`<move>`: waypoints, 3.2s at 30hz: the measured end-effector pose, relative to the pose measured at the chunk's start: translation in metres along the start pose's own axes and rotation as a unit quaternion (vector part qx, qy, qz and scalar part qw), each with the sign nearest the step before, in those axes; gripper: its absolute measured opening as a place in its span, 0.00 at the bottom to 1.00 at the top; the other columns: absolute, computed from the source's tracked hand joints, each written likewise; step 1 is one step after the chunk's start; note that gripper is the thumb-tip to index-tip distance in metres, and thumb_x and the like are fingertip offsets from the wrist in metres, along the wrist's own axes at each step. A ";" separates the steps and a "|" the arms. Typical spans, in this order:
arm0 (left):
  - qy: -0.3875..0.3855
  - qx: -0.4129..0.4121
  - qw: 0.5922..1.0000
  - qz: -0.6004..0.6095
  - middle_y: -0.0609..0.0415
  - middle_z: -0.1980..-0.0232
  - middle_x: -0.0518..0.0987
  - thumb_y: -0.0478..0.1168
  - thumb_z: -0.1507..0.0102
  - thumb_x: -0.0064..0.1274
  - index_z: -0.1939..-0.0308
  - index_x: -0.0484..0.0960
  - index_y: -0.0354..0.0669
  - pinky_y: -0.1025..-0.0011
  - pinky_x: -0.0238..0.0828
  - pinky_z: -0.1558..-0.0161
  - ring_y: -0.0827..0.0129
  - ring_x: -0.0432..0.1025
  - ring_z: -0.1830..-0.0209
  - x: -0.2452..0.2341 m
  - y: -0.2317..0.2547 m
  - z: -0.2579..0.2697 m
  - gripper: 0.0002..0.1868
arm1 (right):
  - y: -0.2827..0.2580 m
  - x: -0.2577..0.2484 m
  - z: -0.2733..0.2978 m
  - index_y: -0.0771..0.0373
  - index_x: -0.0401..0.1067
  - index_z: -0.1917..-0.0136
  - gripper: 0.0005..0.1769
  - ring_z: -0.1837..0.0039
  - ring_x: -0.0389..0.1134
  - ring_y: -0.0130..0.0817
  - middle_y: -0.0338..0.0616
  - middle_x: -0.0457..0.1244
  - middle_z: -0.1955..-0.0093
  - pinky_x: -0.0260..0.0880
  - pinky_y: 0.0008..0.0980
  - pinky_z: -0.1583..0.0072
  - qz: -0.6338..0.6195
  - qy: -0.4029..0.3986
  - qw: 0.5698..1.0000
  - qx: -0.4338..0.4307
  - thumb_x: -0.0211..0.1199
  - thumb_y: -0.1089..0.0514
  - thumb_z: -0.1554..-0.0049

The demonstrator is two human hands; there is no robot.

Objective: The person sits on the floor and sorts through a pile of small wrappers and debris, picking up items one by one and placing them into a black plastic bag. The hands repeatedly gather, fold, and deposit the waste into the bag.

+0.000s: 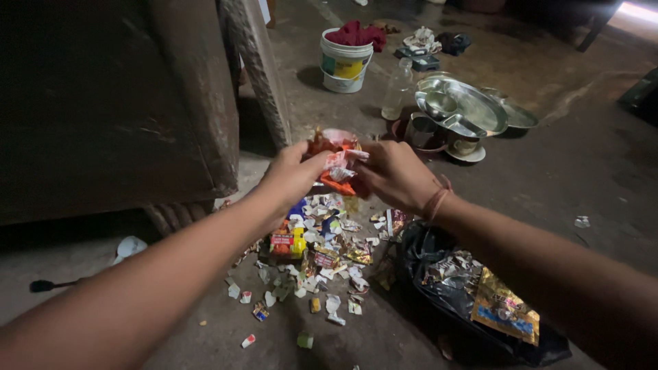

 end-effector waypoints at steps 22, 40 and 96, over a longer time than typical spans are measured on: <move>-0.046 -0.093 0.994 0.019 0.50 0.50 0.83 0.40 0.34 0.49 0.39 0.75 0.40 0.71 0.74 0.50 0.71 0.78 0.53 0.003 0.042 0.059 0.19 | -0.038 0.007 0.008 0.58 0.67 0.27 0.34 0.38 0.77 0.35 0.46 0.72 0.36 0.78 0.31 0.37 -0.093 0.075 0.987 -0.111 0.61 0.73 0.45; 0.118 0.031 0.985 -0.121 0.49 0.54 0.87 0.40 0.41 0.55 0.46 0.79 0.43 0.68 0.77 0.56 0.66 0.82 0.58 -0.021 0.038 0.047 0.19 | -0.062 0.041 0.027 0.69 0.51 0.26 0.40 0.33 0.65 0.57 0.61 0.59 0.34 0.69 0.45 0.37 0.023 0.118 0.959 -0.256 0.66 0.67 0.47; -0.143 -0.066 0.988 -0.003 0.58 0.54 0.79 0.58 0.38 0.55 0.42 0.76 0.43 0.74 0.74 0.53 0.77 0.74 0.56 0.018 -0.072 0.029 0.29 | 0.018 0.078 0.008 0.61 0.58 0.29 0.30 0.47 0.73 0.46 0.53 0.62 0.33 0.77 0.41 0.46 0.225 -0.101 0.963 -0.111 0.59 0.50 0.40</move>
Point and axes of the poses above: each hand's wrist, its own z-axis away from the middle knuckle, its own x-axis out of the palm, y = z × x, the point moved 7 cm from there along -z, towards the middle knuckle
